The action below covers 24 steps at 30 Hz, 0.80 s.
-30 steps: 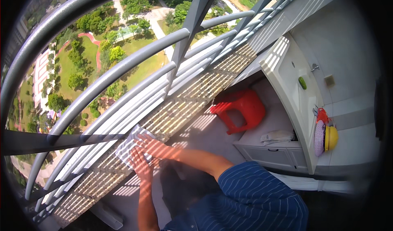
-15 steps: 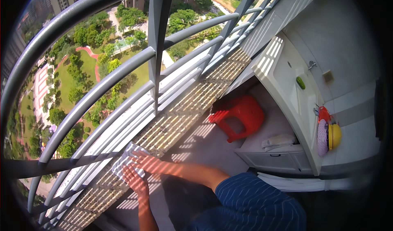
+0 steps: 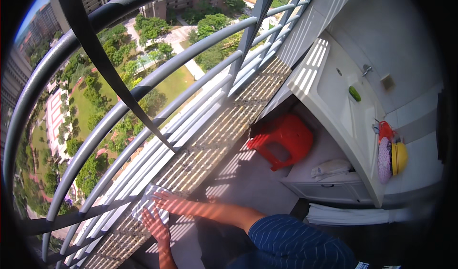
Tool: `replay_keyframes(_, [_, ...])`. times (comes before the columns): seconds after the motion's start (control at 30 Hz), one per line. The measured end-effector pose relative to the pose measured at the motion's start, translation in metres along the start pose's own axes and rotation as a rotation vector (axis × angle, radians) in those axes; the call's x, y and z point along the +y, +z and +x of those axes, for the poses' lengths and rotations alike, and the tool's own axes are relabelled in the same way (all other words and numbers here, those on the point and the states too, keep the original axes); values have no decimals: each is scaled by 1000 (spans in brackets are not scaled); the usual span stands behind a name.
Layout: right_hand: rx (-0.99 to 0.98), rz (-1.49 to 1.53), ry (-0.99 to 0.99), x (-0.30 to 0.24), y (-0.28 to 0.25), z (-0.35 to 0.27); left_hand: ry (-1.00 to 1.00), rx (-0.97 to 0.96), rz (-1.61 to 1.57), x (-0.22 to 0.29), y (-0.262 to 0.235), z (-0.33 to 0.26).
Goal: The person walks to a balcony sink, picks up a cloth, and folds it. They wipe the balcony ledge, tiled wall, and railing with the cloth, then return to fold the cloth at the sink.
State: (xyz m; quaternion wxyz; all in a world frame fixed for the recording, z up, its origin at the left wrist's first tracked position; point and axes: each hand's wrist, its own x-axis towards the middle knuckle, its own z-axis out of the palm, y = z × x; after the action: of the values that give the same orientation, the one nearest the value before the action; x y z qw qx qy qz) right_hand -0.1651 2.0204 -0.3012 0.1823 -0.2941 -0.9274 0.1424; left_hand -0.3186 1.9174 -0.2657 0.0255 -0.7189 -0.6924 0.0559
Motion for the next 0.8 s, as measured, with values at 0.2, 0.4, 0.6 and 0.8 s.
replay_keyframes(0.2, [94,-152,45,41,-28,-16,-86,-68,-208,50,-26,46])
replay_keyframes(0.4, [-53,-219,135,90,-73,-55,11,-9,-213,103,-15,91])
replay_keyframes(0.6, [217,230,483,141,-109,-135,369,196,-199,179,-40,153])
replay_keyframes(0.8, [227,-193,483,93,-85,-98,363,24,-273,131,-29,138])
